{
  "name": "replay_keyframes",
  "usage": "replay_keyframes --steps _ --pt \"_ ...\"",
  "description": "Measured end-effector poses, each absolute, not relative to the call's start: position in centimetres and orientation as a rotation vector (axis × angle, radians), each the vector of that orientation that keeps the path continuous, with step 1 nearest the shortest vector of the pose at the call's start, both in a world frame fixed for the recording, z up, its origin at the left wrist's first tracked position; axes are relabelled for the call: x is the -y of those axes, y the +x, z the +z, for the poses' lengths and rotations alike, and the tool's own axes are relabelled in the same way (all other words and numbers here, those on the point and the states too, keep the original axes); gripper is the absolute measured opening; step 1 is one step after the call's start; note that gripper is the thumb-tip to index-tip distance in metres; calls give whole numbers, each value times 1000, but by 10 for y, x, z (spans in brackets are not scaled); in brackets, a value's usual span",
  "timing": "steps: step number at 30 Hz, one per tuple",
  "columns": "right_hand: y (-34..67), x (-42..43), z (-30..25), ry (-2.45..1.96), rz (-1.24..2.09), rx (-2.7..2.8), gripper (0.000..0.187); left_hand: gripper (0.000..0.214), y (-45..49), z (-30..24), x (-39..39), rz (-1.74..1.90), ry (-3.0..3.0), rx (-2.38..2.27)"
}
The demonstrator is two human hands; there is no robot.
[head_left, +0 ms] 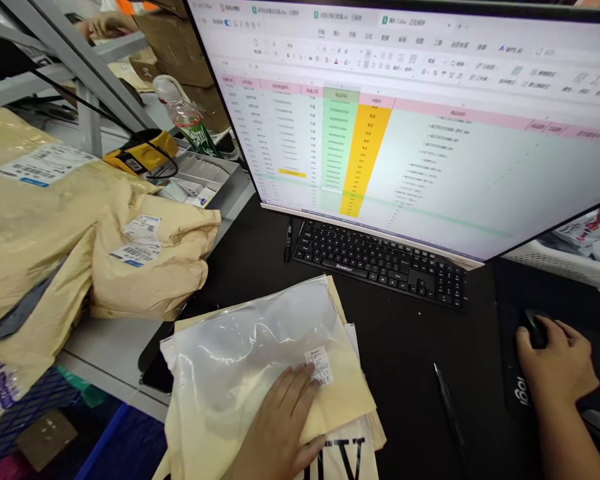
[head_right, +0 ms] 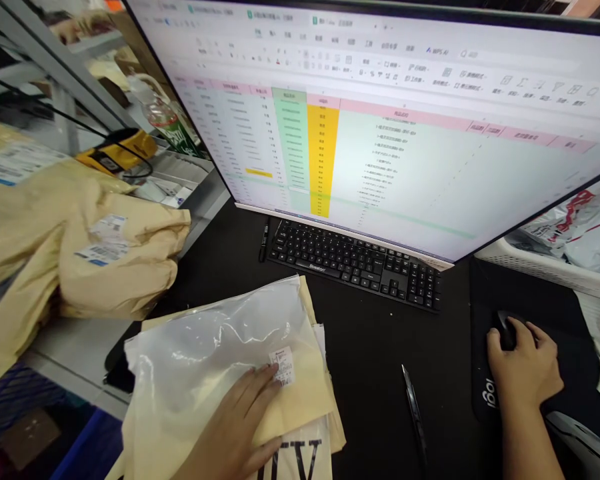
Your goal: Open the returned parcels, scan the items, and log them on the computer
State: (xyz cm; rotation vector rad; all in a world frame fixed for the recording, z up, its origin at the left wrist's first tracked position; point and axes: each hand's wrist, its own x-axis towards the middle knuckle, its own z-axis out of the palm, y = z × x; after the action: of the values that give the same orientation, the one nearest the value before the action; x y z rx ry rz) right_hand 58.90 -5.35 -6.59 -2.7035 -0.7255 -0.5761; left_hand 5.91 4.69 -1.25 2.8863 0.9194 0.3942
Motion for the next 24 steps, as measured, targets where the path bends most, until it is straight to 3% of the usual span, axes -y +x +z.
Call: replay_keyframes --steps 24 --pt "591 53 -66 -2765 -532 720 48 50 59 -14 -52 461 2925 -854"
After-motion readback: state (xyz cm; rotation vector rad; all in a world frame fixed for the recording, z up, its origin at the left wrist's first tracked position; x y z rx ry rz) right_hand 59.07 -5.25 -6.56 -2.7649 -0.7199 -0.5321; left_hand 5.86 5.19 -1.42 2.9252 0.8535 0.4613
